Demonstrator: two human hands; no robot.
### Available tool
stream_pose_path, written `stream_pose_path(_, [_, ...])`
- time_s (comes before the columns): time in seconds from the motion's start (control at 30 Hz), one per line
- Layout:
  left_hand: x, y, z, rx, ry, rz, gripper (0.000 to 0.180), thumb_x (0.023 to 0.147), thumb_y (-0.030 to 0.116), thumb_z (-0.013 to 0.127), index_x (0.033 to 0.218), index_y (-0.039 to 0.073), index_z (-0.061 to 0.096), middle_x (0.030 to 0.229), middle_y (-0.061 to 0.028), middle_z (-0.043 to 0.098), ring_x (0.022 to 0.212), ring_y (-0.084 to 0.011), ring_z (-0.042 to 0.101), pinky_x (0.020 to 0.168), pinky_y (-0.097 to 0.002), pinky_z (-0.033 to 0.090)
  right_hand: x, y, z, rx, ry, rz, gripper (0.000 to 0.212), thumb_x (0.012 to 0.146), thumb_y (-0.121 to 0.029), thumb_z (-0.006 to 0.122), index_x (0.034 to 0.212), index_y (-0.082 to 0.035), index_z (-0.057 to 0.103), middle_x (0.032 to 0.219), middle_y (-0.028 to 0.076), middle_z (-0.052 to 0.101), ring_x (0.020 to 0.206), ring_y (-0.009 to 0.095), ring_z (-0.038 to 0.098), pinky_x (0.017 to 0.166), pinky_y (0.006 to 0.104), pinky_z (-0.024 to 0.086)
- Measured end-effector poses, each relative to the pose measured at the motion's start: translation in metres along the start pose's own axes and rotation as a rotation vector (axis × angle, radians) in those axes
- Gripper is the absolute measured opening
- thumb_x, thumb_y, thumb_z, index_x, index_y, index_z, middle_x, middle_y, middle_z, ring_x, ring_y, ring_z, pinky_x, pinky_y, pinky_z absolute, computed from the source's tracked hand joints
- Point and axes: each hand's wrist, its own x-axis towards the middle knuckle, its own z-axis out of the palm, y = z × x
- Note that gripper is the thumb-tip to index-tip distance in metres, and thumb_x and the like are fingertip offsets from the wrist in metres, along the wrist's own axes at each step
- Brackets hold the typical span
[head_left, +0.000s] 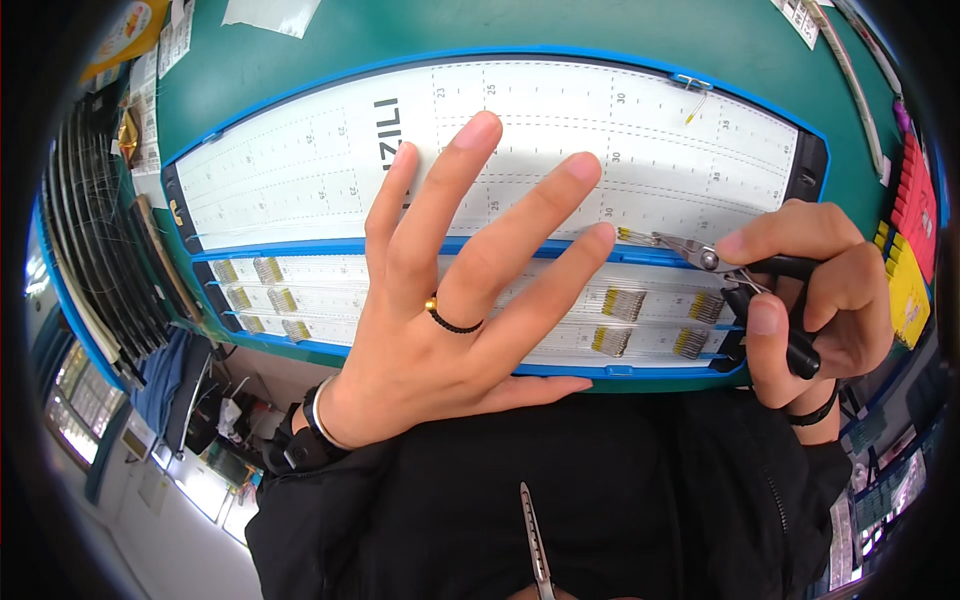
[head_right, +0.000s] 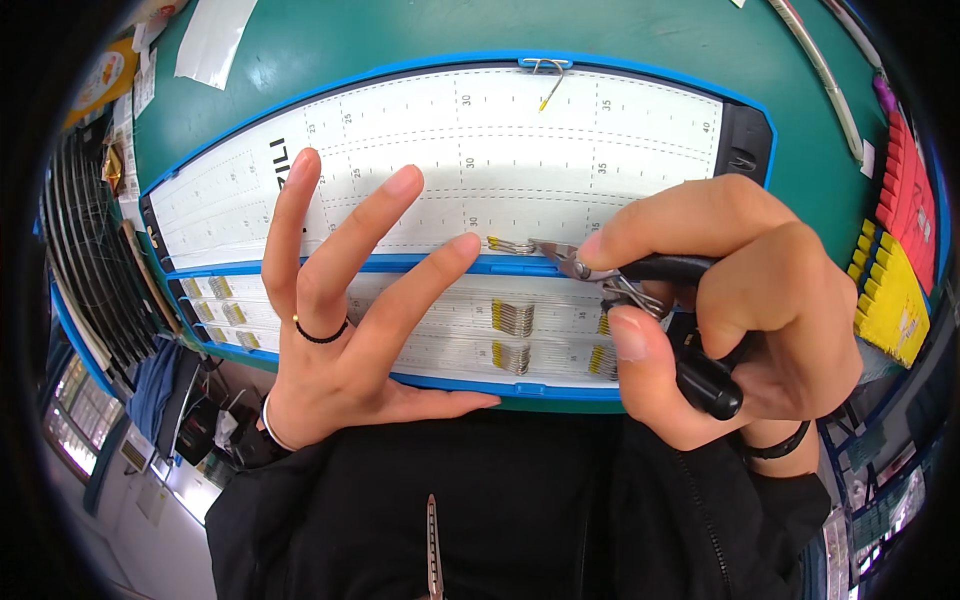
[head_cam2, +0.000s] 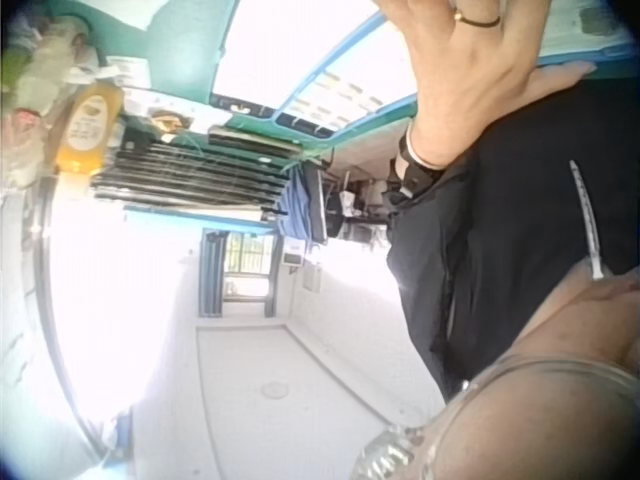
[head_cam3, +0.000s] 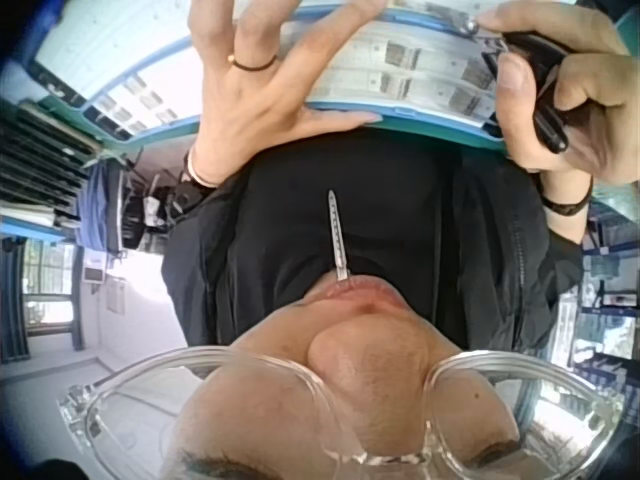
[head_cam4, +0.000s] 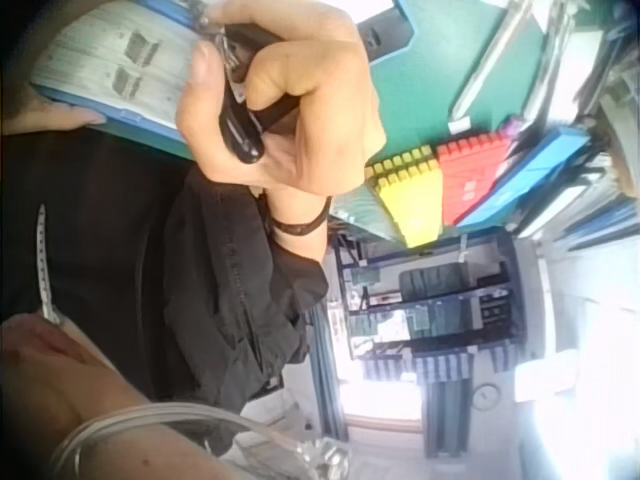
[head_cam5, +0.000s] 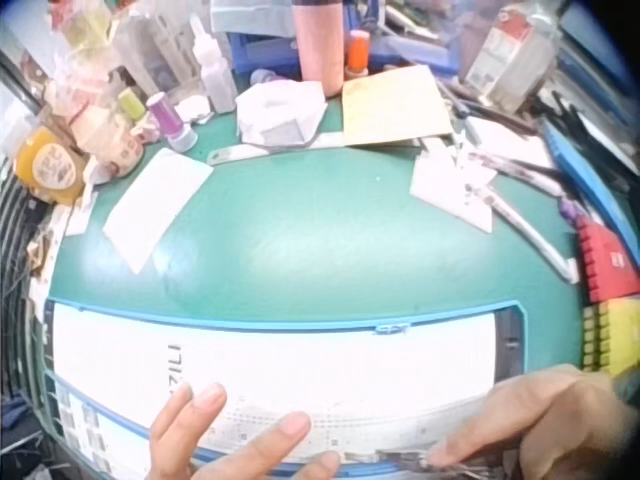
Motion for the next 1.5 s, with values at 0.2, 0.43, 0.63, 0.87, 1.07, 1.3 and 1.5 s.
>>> stream_pose_path(0.2, [0.001, 0.001, 0.0, -0.011, 0.013, -0.002, 0.077, 0.062, 0.064, 0.08, 0.122, 0.018, 0.07, 0.151, -0.0114, 0.042, 0.145, -0.047, 0.018, 0.118, -0.0535, 0.027, -0.005, -0.002, -0.002, 0.078, 0.036, 0.051, 0.023, 0.09, -0.004, 0.057, 0.087, -0.01, 0.035, 0.099, 0.025, 0.066, 0.077, 0.015, 0.056, 0.073, 0.0286, 0.048])
stream_pose_path(0.43, [0.001, 0.001, 0.0, -0.013, 0.001, -0.001, 0.077, 0.065, 0.065, 0.077, 0.123, 0.016, 0.069, 0.149, -0.0116, 0.046, 0.145, -0.0457, 0.021, 0.118, -0.0551, 0.025, -0.004, 0.007, 0.0, -0.007, 0.044, -0.047, 0.021, 0.09, -0.001, 0.054, 0.086, -0.01, 0.036, 0.096, 0.023, 0.068, 0.075, 0.015, 0.057, 0.072, 0.0284, 0.048])
stream_pose_path(0.63, [0.0, 0.001, -0.001, 0.004, -0.002, 0.005, 0.076, 0.067, 0.066, 0.075, 0.123, 0.015, 0.068, 0.148, -0.0106, 0.049, 0.144, -0.0445, 0.025, 0.117, -0.0581, 0.024, -0.004, 0.003, 0.001, -0.02, 0.028, -0.034, 0.021, 0.09, -0.002, 0.054, 0.086, -0.01, 0.036, 0.096, 0.024, 0.068, 0.075, 0.016, 0.057, 0.071, 0.0287, 0.048])
stream_pose_path(0.87, [0.0, 0.001, -0.002, -0.008, -0.009, 0.003, 0.074, 0.069, 0.065, 0.074, 0.123, 0.016, 0.068, 0.148, -0.0103, 0.049, 0.143, -0.044, 0.028, 0.116, -0.0598, 0.024, -0.007, 0.001, 0.002, 0.115, 0.082, 0.015, 0.023, 0.09, -0.004, 0.057, 0.087, -0.009, 0.036, 0.098, 0.025, 0.066, 0.074, 0.016, 0.056, 0.069, 0.0282, 0.047])
stream_pose_path(1.07, [0.001, 0.001, -0.003, -0.003, -0.016, 0.0, 0.074, 0.069, 0.066, 0.074, 0.123, 0.015, 0.069, 0.147, -0.0106, 0.051, 0.143, -0.0432, 0.029, 0.115, -0.06, 0.024, -0.005, 0.003, -0.001, 0.015, -0.002, -0.056, 0.021, 0.087, 0.0, 0.057, 0.088, -0.009, 0.037, 0.097, 0.026, 0.067, 0.072, 0.016, 0.055, 0.065, 0.0279, 0.047])
stream_pose_path(1.3, [0.002, 0.001, -0.004, -0.028, -0.021, 0.006, 0.074, 0.069, 0.065, 0.074, 0.123, 0.014, 0.068, 0.146, -0.01, 0.052, 0.143, -0.0427, 0.03, 0.116, -0.0597, 0.023, -0.005, 0.005, -0.001, 0.008, -0.005, -0.101, 0.021, 0.085, 0.001, 0.057, 0.088, -0.008, 0.038, 0.095, 0.027, 0.068, 0.07, 0.017, 0.056, 0.06, 0.0292, 0.045])
stream_pose_path(1.5, [0.003, 0.001, -0.006, -0.024, -0.042, -0.008, 0.076, 0.068, 0.062, 0.078, 0.124, 0.012, 0.067, 0.146, -0.0099, 0.051, 0.143, -0.0432, 0.03, 0.116, -0.0608, 0.022, -0.006, 0.009, 0.003, 0.233, 0.159, -0.034, 0.026, 0.086, -0.011, 0.066, 0.088, -0.009, 0.04, 0.09, 0.021, 0.067, 0.068, 0.017, 0.054, 0.06, 0.0287, 0.044])
